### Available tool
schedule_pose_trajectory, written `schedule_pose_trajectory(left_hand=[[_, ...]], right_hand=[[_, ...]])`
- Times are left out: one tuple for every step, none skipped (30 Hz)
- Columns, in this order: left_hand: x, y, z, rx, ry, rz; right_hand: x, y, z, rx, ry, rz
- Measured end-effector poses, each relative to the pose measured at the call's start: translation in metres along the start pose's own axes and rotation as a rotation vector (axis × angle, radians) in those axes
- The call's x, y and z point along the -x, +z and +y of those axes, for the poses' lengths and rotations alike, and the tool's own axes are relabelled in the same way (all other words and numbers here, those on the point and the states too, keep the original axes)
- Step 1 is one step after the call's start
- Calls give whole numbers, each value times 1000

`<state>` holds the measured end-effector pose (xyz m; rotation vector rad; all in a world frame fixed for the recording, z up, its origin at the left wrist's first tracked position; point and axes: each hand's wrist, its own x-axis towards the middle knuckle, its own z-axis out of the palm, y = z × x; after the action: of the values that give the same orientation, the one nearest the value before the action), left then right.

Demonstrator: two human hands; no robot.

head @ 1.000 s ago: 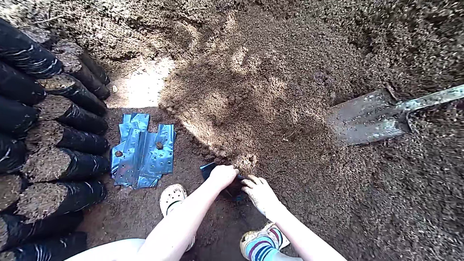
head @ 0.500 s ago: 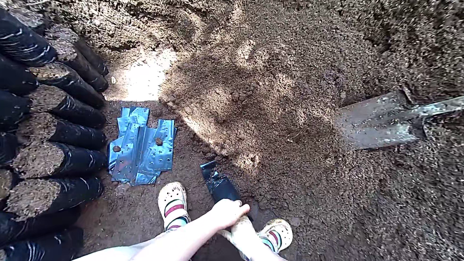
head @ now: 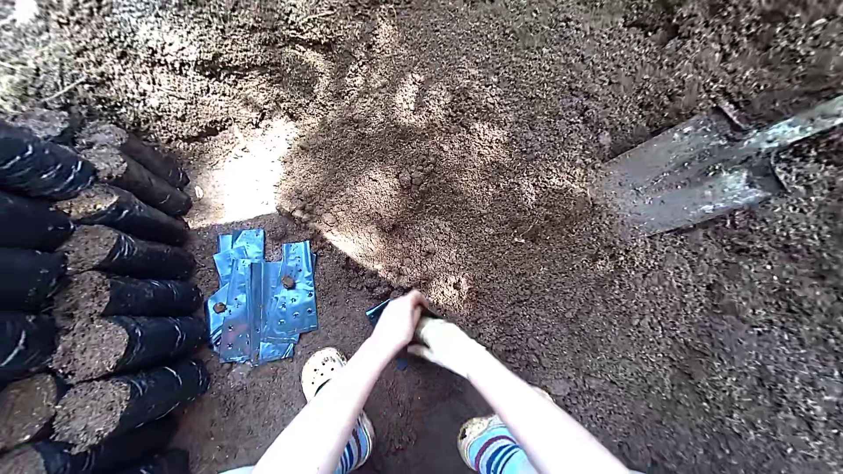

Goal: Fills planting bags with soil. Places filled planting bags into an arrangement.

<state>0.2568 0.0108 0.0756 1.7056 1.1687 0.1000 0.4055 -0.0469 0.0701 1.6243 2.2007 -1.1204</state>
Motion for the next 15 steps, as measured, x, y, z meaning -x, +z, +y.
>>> schedule_pose_trajectory(left_hand=[[-6,-9,1,4,-49,14],[-10,-14,0,-12,-93,18],[-14,-15,-2,-46,-131,15],[-16,-15,-2,-96,-165,15],[-16,-13,0,-132,-190,27],[-17,-12,3,-158,-206,42],[-17,-10,6,-183,-215,44],[-16,-8,9,-204,-218,35],[-16,-5,12,-225,-217,16],[-16,-2,14,-247,-215,-11],[-16,1,17,-271,-221,-49],[-17,2,20,-298,-235,-101],[-18,2,23,-320,-252,-162],[-19,4,26,-327,-264,-219],[-20,6,29,-311,-265,-264]], right_hand=[[4,-3,9,-110,-5,151],[11,-1,17,-310,66,323],[18,7,24,-554,208,493],[23,22,30,-822,402,652],[27,44,35,-1115,610,760],[27,68,37,-1444,805,825],[25,91,38,-1788,955,867],[21,112,40,-2077,1028,895],[14,129,43,-2315,1038,969],[6,141,49,-2477,1016,1064],[-5,146,56,-2569,968,1147],[-14,147,63,-2612,898,1209],[-22,143,69,-2623,826,1254],[-28,136,74,-2623,757,1280],[-32,125,81,-2627,675,1284]])
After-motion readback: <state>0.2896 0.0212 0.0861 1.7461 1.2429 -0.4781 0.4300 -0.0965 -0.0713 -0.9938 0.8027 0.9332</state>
